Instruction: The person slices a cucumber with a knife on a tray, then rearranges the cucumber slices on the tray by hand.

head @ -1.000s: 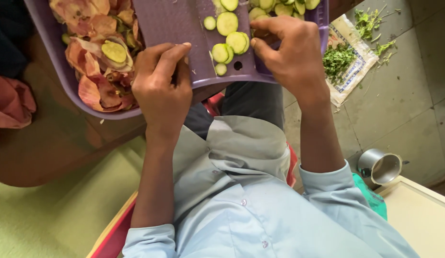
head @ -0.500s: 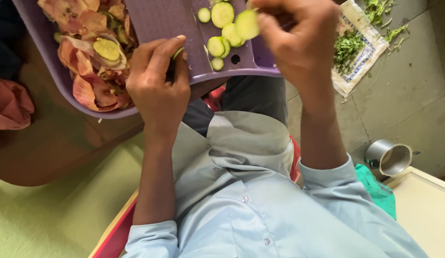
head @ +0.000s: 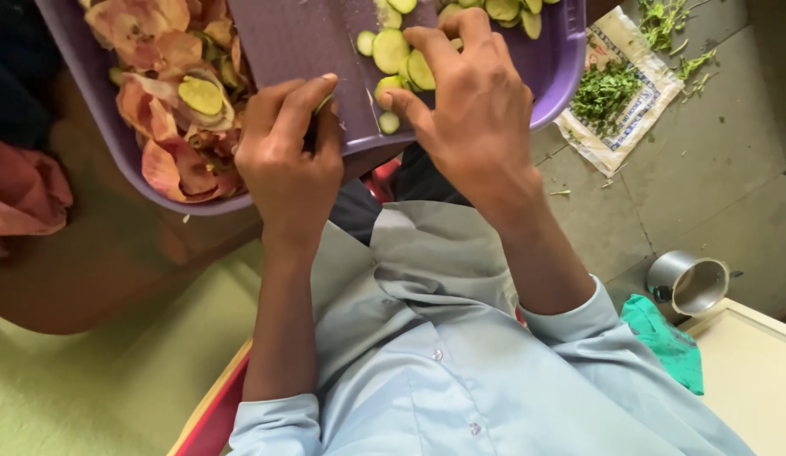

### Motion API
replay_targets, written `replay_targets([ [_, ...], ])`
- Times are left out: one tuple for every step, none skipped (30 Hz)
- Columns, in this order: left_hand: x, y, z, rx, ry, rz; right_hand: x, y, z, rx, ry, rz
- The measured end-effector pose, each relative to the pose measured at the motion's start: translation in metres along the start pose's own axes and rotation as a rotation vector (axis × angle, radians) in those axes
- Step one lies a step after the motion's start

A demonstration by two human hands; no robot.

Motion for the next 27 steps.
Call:
replay_targets([
  [0.0, 0.001, 0.0, 0.001, -0.003, -0.003, 0.0, 0.001, 0.0, -0.005, -0.004, -0.015],
  [0.0, 0.001, -0.001, 0.003, -0.008, -0.009, 0.002, 0.002, 0.0, -0.016, 0.0, -0.009],
  [0.0, 0.002, -0.001, -0.002, -0.005, -0.01, 0.003, 0.003, 0.0, -0.028, 0.004, -0.002],
  [0.0, 0.002, -0.001, -0.006, 0.001, -0.01, 0.004, 0.004, 0.001, -0.039, 0.01, 0.004],
  [0.0, 0.002, 0.0, -0.01, 0.006, -0.01, 0.004, 0.004, 0.002, -0.037, -0.006, -0.004],
  [0.0, 0.002, 0.0, -0.007, 0.004, -0.011, 0.005, 0.003, 0.003, -0.036, -0.019, -0.01],
  [0.0, 0.001, 0.001, -0.003, 0.001, -0.011, 0.006, 0.002, 0.004, -0.035, -0.033, -0.017],
  [0.0, 0.001, 0.001, 0.0, -0.003, -0.01, 0.007, 0.001, 0.005, -0.058, -0.084, 0.004],
  [0.0, 0.0, 0.001, 0.002, -0.001, -0.012, 0.008, 0.0, 0.006, -0.08, -0.135, 0.025],
  [0.0, 0.0, 0.001, 0.004, -0.001, -0.014, 0.008, -0.002, 0.007, -0.103, -0.188, 0.045],
  [0.0, 0.0, 0.001, 0.006, -0.002, -0.016, 0.008, -0.004, 0.008, -0.097, -0.204, 0.013],
  [0.0, 0.0, 0.001, 0.004, 0.0, -0.015, 0.009, -0.007, 0.009, -0.094, -0.22, -0.017],
  [0.0, 0.0, 0.0, 0.002, 0.001, -0.015, 0.008, -0.008, 0.01, -0.09, -0.236, -0.048],
  [0.0, 0.0, 0.0, 0.0, 0.002, -0.014, 0.009, -0.01, 0.011, -0.1, -0.259, -0.034],
  [0.0, 0.0, 0.0, 0.001, 0.005, -0.015, 0.009, -0.011, 0.011, -0.109, -0.282, -0.02],
  [0.0, 0.0, 0.001, 0.001, 0.008, -0.015, 0.01, -0.012, 0.012, -0.119, -0.306, -0.005],
  [0.0, 0.0, 0.001, 0.0, 0.012, -0.016, 0.009, -0.013, 0.013, -0.121, -0.292, -0.041],
  [0.0, 0.0, 0.001, -0.001, 0.006, -0.011, 0.01, -0.015, 0.013, -0.123, -0.276, -0.076],
  [0.0, 0.0, 0.001, -0.002, 0.0, -0.007, 0.011, -0.016, 0.014, -0.125, -0.26, -0.111],
  [0.0, 0.001, 0.0, -0.005, -0.007, -0.003, 0.012, -0.019, 0.015, -0.136, -0.28, -0.117],
  [0.001, 0.002, 0.001, -0.003, -0.009, -0.008, 0.013, -0.023, 0.016, -0.147, -0.299, -0.122],
  [0.001, 0.001, 0.001, 0.0, -0.01, -0.008, 0.014, -0.025, 0.017, -0.153, -0.318, -0.127],
  [0.001, 0.001, 0.001, 0.002, -0.011, -0.008, 0.012, -0.025, 0.018, -0.148, -0.301, -0.142],
  [0.001, -0.001, 0.002, 0.005, -0.009, -0.009, 0.01, -0.027, 0.018, -0.139, -0.279, -0.158],
  [0.001, -0.002, 0.003, 0.009, -0.007, -0.009, 0.01, -0.029, 0.017, -0.13, -0.257, -0.175],
  [0.001, 0.0, 0.002, 0.007, -0.007, -0.018, 0.011, -0.029, 0.016, -0.134, -0.283, -0.147],
  [0.0, 0.001, 0.002, 0.003, -0.008, -0.015, 0.012, -0.03, 0.016, -0.138, -0.309, -0.119],
])
Point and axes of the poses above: each hand's wrist, its own y-axis away from the middle knuckle, its own z-axis out of the palm, x = y × z, the point moved 2 cm from there along -y, towards the middle knuckle, and after that the axes turned 4 degrees about -y, right-handed, at the moved point
